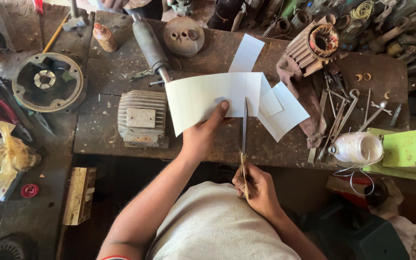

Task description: The person uses a ruler and pencil to mark straight lines on a sheet of white paper, then uses scissors to cut the paper into several rectangular strips. The cut pieces are placed on the workbench.

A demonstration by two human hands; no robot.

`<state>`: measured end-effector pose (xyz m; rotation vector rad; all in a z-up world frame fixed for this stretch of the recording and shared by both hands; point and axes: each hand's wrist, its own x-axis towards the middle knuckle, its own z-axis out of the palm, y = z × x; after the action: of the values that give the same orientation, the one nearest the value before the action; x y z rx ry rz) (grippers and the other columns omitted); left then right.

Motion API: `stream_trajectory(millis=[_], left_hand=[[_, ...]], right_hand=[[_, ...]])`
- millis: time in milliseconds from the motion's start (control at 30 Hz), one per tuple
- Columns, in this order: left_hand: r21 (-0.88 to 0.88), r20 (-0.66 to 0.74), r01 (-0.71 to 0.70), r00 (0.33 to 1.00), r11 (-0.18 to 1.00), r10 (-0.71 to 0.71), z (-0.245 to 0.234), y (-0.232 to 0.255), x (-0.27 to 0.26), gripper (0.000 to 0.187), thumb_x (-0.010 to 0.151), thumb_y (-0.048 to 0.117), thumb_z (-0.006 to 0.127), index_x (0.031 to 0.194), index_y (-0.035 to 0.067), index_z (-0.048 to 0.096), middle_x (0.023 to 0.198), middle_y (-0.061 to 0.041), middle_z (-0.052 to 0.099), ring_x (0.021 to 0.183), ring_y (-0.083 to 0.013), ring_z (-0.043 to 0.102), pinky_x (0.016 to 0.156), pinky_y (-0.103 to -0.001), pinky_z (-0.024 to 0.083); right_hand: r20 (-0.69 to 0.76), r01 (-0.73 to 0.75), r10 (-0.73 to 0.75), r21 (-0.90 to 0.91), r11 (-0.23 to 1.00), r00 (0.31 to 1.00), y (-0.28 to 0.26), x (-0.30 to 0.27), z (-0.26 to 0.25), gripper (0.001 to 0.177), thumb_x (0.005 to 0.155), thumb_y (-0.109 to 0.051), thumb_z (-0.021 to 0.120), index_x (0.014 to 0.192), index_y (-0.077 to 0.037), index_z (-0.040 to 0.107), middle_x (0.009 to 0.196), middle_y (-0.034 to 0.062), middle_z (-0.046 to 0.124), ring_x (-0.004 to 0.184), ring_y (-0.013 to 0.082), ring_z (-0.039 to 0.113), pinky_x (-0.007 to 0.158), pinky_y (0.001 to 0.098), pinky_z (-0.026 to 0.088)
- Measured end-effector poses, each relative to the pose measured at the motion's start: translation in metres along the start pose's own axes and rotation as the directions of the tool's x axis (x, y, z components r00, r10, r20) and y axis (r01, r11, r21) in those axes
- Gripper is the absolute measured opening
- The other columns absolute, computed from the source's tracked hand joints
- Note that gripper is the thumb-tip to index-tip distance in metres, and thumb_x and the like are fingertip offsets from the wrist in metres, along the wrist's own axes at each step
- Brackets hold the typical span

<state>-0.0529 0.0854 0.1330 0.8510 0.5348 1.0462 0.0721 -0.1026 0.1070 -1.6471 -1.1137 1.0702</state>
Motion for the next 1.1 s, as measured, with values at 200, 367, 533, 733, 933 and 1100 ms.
stream_trajectory(millis=[200,367,533,733,933,1100], left_hand=[[0.056,-0.007,0.002,1.0,0.998,-0.001,-0.001,-0.006,-0.005,0.032,0.098,0.023,0.073,0.118,-0.001,0.065,0.109,-0.011,0.071,0.098,-0.0207,0.072,0.082,-0.036,0.065],[0.021,0.008,0.014,1.0,1.0,-0.015,0.002,-0.011,-0.013,0.032,0.096,0.022,0.073,0.118,0.0,0.065,0.11,-0.01,0.071,0.098,-0.0198,0.072,0.08,-0.036,0.066],[0.039,0.022,0.031,0.999,0.999,-0.032,-0.001,-0.013,-0.015,0.031,0.098,0.022,0.072,0.119,0.0,0.065,0.109,-0.01,0.072,0.098,-0.0195,0.072,0.081,-0.035,0.065],[0.029,0.038,0.034,0.999,0.999,-0.035,0.001,-0.016,-0.015,0.032,0.099,0.022,0.072,0.118,-0.002,0.065,0.108,-0.011,0.071,0.097,-0.0205,0.072,0.081,-0.035,0.065],[-0.009,-0.008,0.146,0.989,0.989,-0.146,0.004,-0.027,-0.011,0.037,0.092,0.024,0.075,0.117,-0.001,0.063,0.109,-0.009,0.07,0.098,-0.02,0.072,0.08,-0.035,0.066],[0.104,-0.063,0.037,0.998,0.994,-0.031,0.0,-0.029,-0.001,0.035,0.093,0.023,0.077,0.116,-0.001,0.066,0.107,-0.009,0.071,0.096,-0.0186,0.07,0.079,-0.033,0.061]], right_hand=[[0.007,0.052,-0.052,0.009,0.999,0.999,0.002,0.002,-0.004,0.029,0.096,-0.031,0.071,0.087,-0.004,0.063,0.07,0.0003,0.062,0.059,0.0074,0.06,0.053,0.0233,0.048],[-0.032,0.066,-0.064,0.072,0.995,0.997,0.005,0.006,-0.003,0.031,0.096,-0.033,0.073,0.09,-0.004,0.062,0.069,0.0004,0.057,0.058,0.0069,0.054,0.054,0.0235,0.047],[-0.045,0.041,-0.04,0.032,0.999,0.998,0.004,0.004,0.0,0.024,0.096,-0.027,0.071,0.091,-0.005,0.061,0.069,-0.0005,0.06,0.057,0.0073,0.06,0.053,0.0235,0.05],[-0.072,0.051,-0.05,0.012,0.999,0.996,-0.001,0.007,0.001,0.021,0.098,-0.024,0.069,0.089,-0.006,0.062,0.066,-0.0009,0.058,0.055,0.0077,0.058,0.053,0.0237,0.049],[-0.148,0.026,-0.026,-0.007,1.0,0.989,0.003,0.022,-0.003,0.021,0.098,-0.022,0.069,0.088,-0.006,0.062,0.067,0.0002,0.059,0.056,0.0084,0.059,0.053,0.0236,0.046],[-0.168,-0.012,0.027,0.09,0.996,0.985,0.011,0.023,0.0,0.035,0.097,-0.036,0.07,0.091,-0.002,0.06,0.068,0.004,0.058,0.056,0.0119,0.057,0.053,0.0273,0.047]])
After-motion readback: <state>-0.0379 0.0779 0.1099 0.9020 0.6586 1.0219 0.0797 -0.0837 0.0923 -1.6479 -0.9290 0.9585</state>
